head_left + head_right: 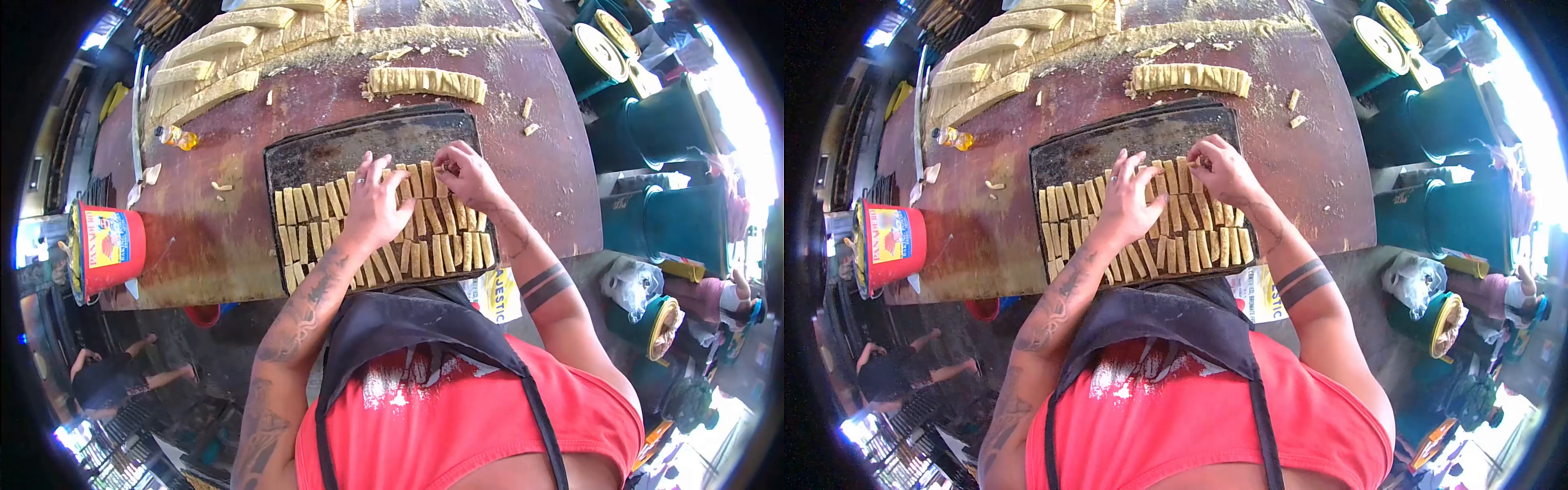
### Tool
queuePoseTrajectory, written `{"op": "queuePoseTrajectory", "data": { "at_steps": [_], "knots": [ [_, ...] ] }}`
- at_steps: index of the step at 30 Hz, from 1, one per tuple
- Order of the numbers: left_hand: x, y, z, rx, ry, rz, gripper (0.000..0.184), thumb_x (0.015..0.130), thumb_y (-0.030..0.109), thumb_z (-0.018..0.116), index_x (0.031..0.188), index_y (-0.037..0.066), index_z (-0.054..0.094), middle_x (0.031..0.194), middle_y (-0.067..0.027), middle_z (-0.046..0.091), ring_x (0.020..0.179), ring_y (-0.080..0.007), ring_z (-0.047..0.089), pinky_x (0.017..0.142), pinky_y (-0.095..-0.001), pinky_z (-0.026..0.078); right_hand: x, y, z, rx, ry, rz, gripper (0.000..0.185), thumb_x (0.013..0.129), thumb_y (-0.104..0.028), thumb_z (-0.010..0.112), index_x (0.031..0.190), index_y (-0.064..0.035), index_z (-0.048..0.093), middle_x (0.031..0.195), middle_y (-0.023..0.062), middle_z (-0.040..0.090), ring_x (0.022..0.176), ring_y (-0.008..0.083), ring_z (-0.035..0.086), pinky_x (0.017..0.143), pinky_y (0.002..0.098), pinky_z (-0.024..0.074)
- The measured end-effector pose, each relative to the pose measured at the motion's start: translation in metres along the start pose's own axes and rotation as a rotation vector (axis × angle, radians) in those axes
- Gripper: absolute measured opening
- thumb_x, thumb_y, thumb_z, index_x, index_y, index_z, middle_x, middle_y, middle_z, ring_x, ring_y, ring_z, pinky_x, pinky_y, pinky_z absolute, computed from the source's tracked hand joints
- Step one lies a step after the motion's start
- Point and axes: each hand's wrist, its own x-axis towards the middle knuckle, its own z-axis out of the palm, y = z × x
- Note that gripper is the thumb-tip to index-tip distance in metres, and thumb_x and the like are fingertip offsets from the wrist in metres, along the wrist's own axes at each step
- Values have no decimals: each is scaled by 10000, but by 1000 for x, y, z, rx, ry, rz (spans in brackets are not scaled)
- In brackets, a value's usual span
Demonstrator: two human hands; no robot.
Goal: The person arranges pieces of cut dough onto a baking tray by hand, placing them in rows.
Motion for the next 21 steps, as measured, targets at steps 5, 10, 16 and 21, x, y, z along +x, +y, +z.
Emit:
{"op": "queuePoseTrajectory", "data": {
  "at_steps": [5, 10, 16, 21],
  "knots": [
    [-1, 10, -3, 18, -33, 9, 470, 869, 244, 774, 1289, 67, 658, 1543, -226, 433, 1524, -468, 264, 1263, -544, 263, -5, -9, -17, 207, 65, 221, 213, 883, -75, 724, 1070, -11, 644, 914, 110, 688, 848, 293, 678, 812, 395, 565],
    [2, 22, 13, 28, -84, 99, 467, 864, 259, 769, 1281, 71, 674, 1542, -233, 434, 1527, -467, 263, 1261, -553, 259, -2, 19, -18, -187, 7, -46, 276, 856, -148, 727, 1107, -44, 677, 963, 132, 687, 944, 325, 681, 851, 416, 557],
    [-4, 29, 13, 89, -120, 207, 475, 871, 267, 752, 1327, 161, 678, 1543, -226, 426, 1527, -477, 254, 1265, -568, 239, -2, 10, -9, -300, 86, -87, 217, 840, -186, 744, 1032, -86, 726, 1008, 113, 660, 999, 323, 634, 924, 444, 521],
    [-5, 31, 15, 84, -162, 187, 492, 882, 263, 738, 1361, 183, 665, 1560, -222, 402, 1542, -468, 225, 1272, -570, 212, 0, 12, -12, -195, 45, -158, 203, 823, -189, 745, 1000, -91, 725, 1003, 98, 675, 1024, 318, 616, 966, 450, 497]
  ]
}}
